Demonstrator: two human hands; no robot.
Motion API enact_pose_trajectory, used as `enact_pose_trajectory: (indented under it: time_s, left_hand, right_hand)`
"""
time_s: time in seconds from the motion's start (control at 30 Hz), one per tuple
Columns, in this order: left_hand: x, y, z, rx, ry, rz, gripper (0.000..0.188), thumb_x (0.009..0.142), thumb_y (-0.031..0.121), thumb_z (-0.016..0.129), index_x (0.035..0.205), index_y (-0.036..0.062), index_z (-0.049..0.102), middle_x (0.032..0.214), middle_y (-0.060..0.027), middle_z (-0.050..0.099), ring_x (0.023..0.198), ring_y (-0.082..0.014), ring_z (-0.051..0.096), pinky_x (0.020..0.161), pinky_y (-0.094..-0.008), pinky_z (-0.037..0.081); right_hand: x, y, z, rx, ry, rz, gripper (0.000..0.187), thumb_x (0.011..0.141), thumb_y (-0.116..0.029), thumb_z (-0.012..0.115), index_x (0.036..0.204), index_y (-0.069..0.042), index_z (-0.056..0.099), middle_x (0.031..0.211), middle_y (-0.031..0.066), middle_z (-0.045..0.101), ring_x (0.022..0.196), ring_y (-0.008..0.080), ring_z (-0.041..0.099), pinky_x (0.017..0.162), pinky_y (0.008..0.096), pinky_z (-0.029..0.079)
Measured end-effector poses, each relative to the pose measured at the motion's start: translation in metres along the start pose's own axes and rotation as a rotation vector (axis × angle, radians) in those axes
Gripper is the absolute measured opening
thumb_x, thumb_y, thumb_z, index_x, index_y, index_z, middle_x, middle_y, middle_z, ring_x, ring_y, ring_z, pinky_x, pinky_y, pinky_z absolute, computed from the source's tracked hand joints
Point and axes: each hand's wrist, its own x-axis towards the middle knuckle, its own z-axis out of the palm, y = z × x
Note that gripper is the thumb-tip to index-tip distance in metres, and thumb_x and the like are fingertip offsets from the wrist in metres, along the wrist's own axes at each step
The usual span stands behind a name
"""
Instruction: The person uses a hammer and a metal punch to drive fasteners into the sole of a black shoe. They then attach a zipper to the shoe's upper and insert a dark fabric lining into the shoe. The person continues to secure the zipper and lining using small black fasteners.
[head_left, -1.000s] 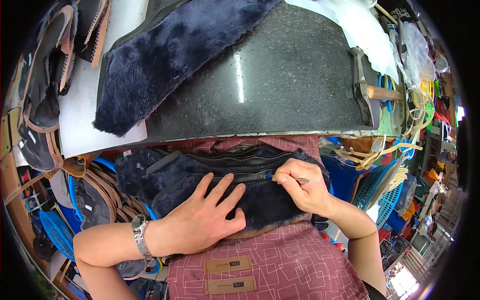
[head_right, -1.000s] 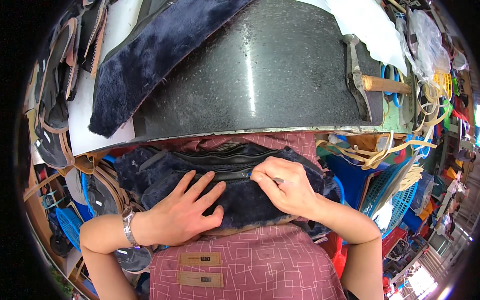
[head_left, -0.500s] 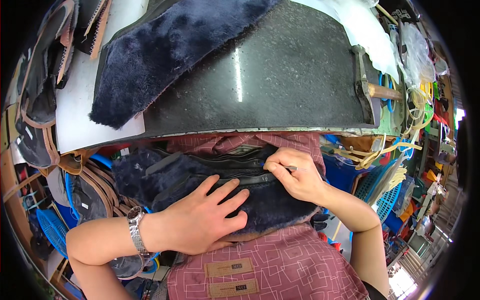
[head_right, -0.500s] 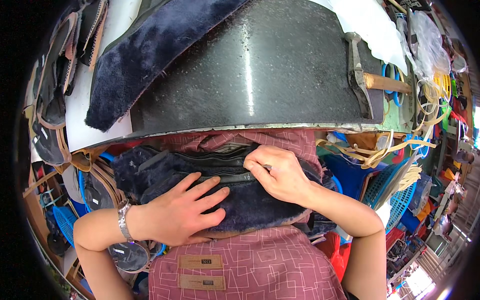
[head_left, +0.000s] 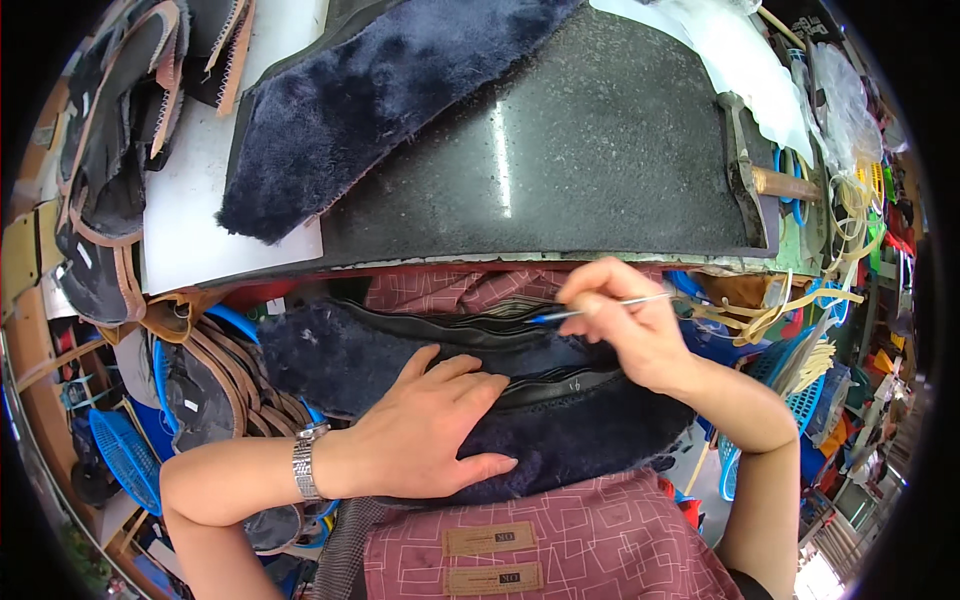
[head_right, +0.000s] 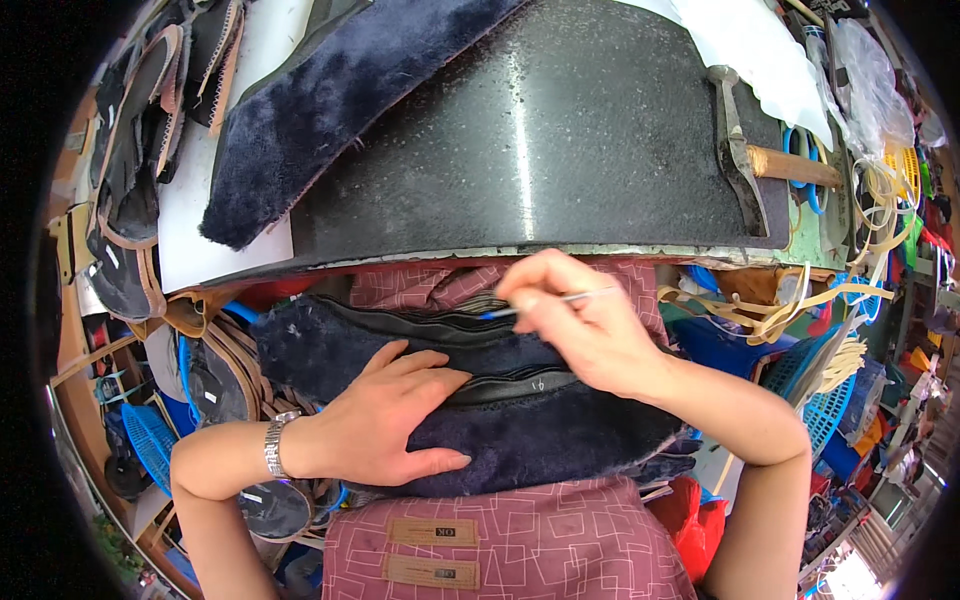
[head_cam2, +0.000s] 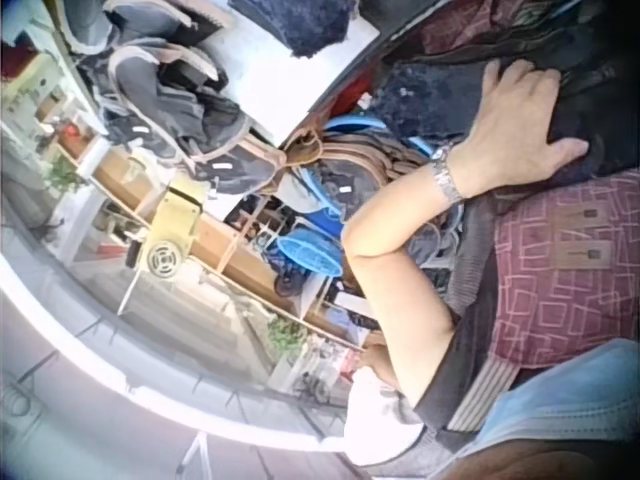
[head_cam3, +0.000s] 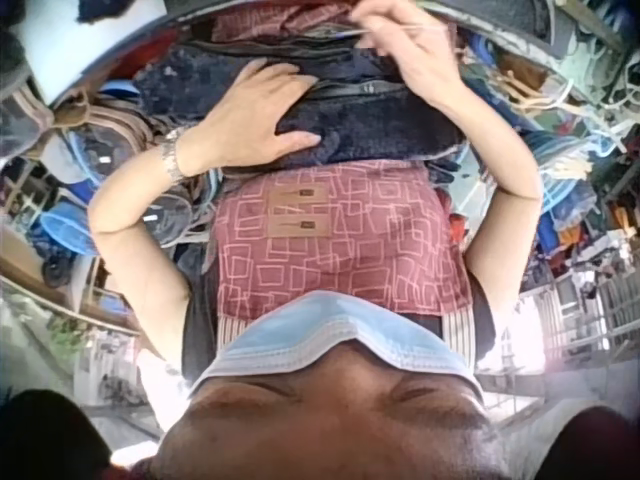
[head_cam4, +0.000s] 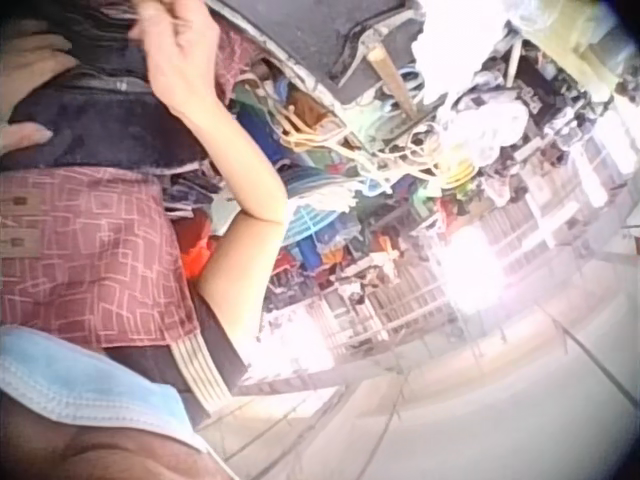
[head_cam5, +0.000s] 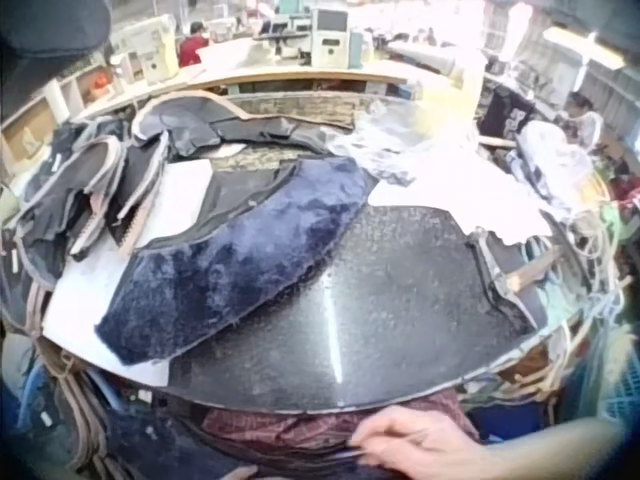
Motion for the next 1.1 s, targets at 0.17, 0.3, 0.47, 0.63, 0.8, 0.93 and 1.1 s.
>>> enact_pose_trajectory:
  time_s: [0.17, 0.3, 0.47, 0.63, 0.8, 0.93, 1.1]
  left_hand:
    - [-0.004, 0.001, 0.002, 0.031, -0.052, -0.032, 0.064, 0.080, 0.046, 0.063, 0.118, -0.0025, 0.046, 0.120, -0.0206, 0.052, 0.119, -0.0378, 0.044, 0.099, -0.0614, 0.027]
    - [-0.004, -0.002, 0.004, 0.015, -0.040, -0.019, 0.063, 0.081, 0.045, 0.062, 0.117, -0.0042, 0.046, 0.117, -0.0225, 0.053, 0.119, -0.0384, 0.044, 0.099, -0.0610, 0.028]
    - [-0.004, -0.003, 0.003, 0.018, -0.057, -0.026, 0.063, 0.082, 0.045, 0.059, 0.117, -0.0071, 0.046, 0.115, -0.0250, 0.053, 0.118, -0.0385, 0.045, 0.099, -0.0601, 0.027]
    - [-0.001, -0.005, -0.001, 0.059, -0.064, -0.005, 0.067, 0.078, 0.051, 0.062, 0.119, -0.0001, 0.049, 0.118, -0.0242, 0.052, 0.123, -0.0403, 0.037, 0.100, -0.0625, 0.022]
    - [-0.005, -0.013, -0.003, 0.265, 0.025, -0.030, 0.067, 0.072, 0.062, 0.062, 0.121, 0.0175, 0.054, 0.125, -0.0268, 0.042, 0.119, -0.0413, 0.038, 0.099, -0.0588, 0.024]
    - [-0.002, -0.014, -0.009, 0.141, -0.036, -0.033, 0.069, 0.071, 0.061, 0.063, 0.120, 0.0134, 0.055, 0.118, -0.0230, 0.047, 0.110, -0.0361, 0.044, 0.094, -0.0467, 0.031]
    - [-0.005, -0.016, -0.002, 0.117, 0.036, 0.017, 0.069, 0.071, 0.059, 0.065, 0.118, 0.0102, 0.056, 0.112, -0.0191, 0.051, 0.101, -0.0317, 0.047, 0.088, -0.0407, 0.033]
  right_hand:
    - [0.011, 0.024, 0.015, -0.326, -0.231, -0.178, 0.018, 0.091, -0.016, 0.053, 0.091, 0.000, 0.060, 0.087, 0.0103, 0.062, 0.079, 0.0211, 0.060, 0.071, 0.0321, 0.047]
    - [0.016, 0.033, 0.021, -0.348, -0.217, -0.318, 0.017, 0.090, -0.016, 0.053, 0.089, 0.000, 0.060, 0.083, 0.0117, 0.060, 0.077, 0.0272, 0.059, 0.068, 0.0349, 0.047]
    - [0.021, 0.037, 0.027, -0.395, -0.228, -0.318, 0.016, 0.088, -0.015, 0.055, 0.088, 0.001, 0.059, 0.084, 0.0125, 0.060, 0.078, 0.0299, 0.058, 0.068, 0.0370, 0.046]
    - [0.019, 0.039, 0.026, -0.421, -0.198, -0.311, 0.016, 0.088, -0.015, 0.055, 0.088, 0.001, 0.059, 0.084, 0.0127, 0.060, 0.078, 0.0301, 0.058, 0.068, 0.0370, 0.046]
    - [0.017, 0.037, 0.024, -0.322, -0.135, -0.242, 0.017, 0.090, -0.015, 0.053, 0.090, 0.000, 0.060, 0.084, 0.0120, 0.060, 0.078, 0.0259, 0.059, 0.069, 0.0343, 0.047]
    - [0.016, 0.041, 0.022, -0.290, -0.116, -0.146, 0.019, 0.091, -0.018, 0.052, 0.091, -0.001, 0.061, 0.084, 0.0117, 0.061, 0.078, 0.0244, 0.059, 0.070, 0.0331, 0.047]
    - [0.021, 0.048, 0.023, -0.443, -0.175, -0.294, 0.018, 0.089, -0.017, 0.052, 0.088, 0.000, 0.060, 0.084, 0.0123, 0.061, 0.078, 0.0284, 0.059, 0.069, 0.0360, 0.047]
